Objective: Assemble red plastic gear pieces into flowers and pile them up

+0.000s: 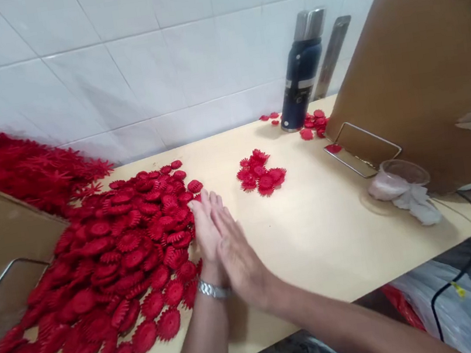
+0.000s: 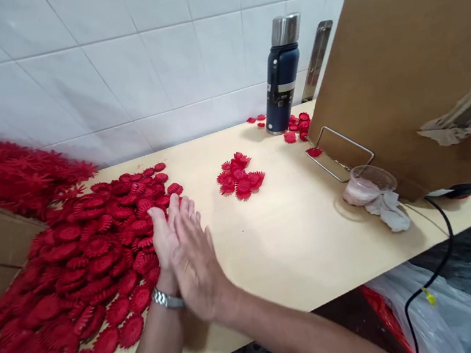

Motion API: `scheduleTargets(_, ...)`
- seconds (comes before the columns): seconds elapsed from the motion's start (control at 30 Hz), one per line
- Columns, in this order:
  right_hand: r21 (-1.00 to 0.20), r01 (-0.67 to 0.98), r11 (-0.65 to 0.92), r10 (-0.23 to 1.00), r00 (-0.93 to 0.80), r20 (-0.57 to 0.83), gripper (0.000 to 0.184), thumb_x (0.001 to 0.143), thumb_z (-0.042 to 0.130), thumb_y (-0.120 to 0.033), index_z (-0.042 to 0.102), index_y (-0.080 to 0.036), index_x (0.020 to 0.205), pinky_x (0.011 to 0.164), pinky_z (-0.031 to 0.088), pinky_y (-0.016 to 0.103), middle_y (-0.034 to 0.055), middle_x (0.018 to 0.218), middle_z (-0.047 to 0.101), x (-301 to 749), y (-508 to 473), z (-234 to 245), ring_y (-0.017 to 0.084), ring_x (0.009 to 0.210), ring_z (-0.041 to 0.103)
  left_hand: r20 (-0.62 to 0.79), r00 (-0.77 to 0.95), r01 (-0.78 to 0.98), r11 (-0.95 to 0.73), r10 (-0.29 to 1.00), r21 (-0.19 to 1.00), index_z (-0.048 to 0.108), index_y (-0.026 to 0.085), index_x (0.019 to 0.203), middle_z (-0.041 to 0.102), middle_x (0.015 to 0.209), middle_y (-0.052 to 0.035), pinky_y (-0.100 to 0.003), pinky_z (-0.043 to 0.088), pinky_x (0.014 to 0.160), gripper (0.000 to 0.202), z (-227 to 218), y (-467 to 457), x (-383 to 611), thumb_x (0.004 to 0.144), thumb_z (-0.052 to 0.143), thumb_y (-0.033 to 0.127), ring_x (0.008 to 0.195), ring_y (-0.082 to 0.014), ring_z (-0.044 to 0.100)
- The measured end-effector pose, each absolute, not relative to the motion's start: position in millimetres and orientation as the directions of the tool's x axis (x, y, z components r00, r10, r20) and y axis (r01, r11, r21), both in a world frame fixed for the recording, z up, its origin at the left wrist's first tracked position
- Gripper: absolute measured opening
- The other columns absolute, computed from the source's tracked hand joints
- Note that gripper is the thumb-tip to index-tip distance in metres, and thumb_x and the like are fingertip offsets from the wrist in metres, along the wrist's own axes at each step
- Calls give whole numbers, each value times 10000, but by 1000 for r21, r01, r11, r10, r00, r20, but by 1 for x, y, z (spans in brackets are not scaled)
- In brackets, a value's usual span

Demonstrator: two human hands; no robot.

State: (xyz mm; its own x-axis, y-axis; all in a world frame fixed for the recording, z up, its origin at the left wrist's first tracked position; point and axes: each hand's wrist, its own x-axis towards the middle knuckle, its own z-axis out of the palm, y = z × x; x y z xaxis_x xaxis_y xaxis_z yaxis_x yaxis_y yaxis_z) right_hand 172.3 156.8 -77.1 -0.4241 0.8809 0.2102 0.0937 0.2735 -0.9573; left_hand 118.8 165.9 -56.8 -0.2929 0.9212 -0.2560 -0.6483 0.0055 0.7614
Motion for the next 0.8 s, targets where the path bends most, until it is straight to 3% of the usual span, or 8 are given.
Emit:
scheduleTargets(0.07,-956,90,278,885,-411,219,677,886,152,-573,147,-169,1429,1136,41,392,16,1503,55,169,145,-80,168,1378,32,-287,-289,-672,20,914,740,413,268,1313,385,1411,-34,-366,307,1051,572,-61,170,110,858,234,565,1315,-178,293)
scheduleTargets(0.13,-974,118,193,922,-363,138,710,880,151,-583,133,-132,1429,1136,31,398,42,1502,56,167,155,-79,172,1377,37,-274,-280,-665,20,920,747,513,235,1235,437,1375,-47,-350,313,1049,516,-65,168,114,858,316,528,1299,-185,326)
scheduleTargets(0.3,-989,146,40,964,-267,0,669,897,115,-554,185,-144,1421,1131,2,431,52,1488,139,171,195,-73,182,1375,63,-106,-231,-649,-72,967,758,579,224,1160,434,1379,-13,-311,206,1097,436,-66,149,140,871,365,470,1324,-164,268)
scheduleTargets(0.47,-986,121,118,930,-362,67,692,876,124,-600,136,-184,1428,1141,27,373,-5,1498,70,176,160,-83,128,1374,23,-257,-296,-646,5,920,763,552,197,1196,371,1418,-32,-289,190,1100,519,-65,146,132,859,335,525,1319,-169,283)
scheduleTargets(0.57,-988,143,61,938,-347,8,732,868,109,-611,136,-138,1426,1138,22,374,29,1499,64,178,159,-84,130,1375,28,-268,-270,-665,22,925,746,536,192,1216,370,1418,-32,-276,185,1100,525,-65,146,134,876,292,510,1329,-157,254)
scheduleTargets(0.7,-991,134,29,956,-293,-12,683,881,131,-587,199,-167,1415,1130,12,424,40,1488,160,181,184,-77,159,1375,71,-95,-212,-671,-74,973,738,536,210,1217,388,1409,-13,-288,180,1104,495,-65,139,148,885,297,489,1345,-156,201)
scheduleTargets(0.8,-995,98,14,961,-275,-13,648,880,150,-584,310,-202,1379,1121,146,420,35,1431,324,183,193,-74,183,1353,192,-73,-207,-659,-84,976,747,517,225,1237,387,1410,-10,-289,183,1102,468,-66,131,152,873,361,475,1347,-163,191)
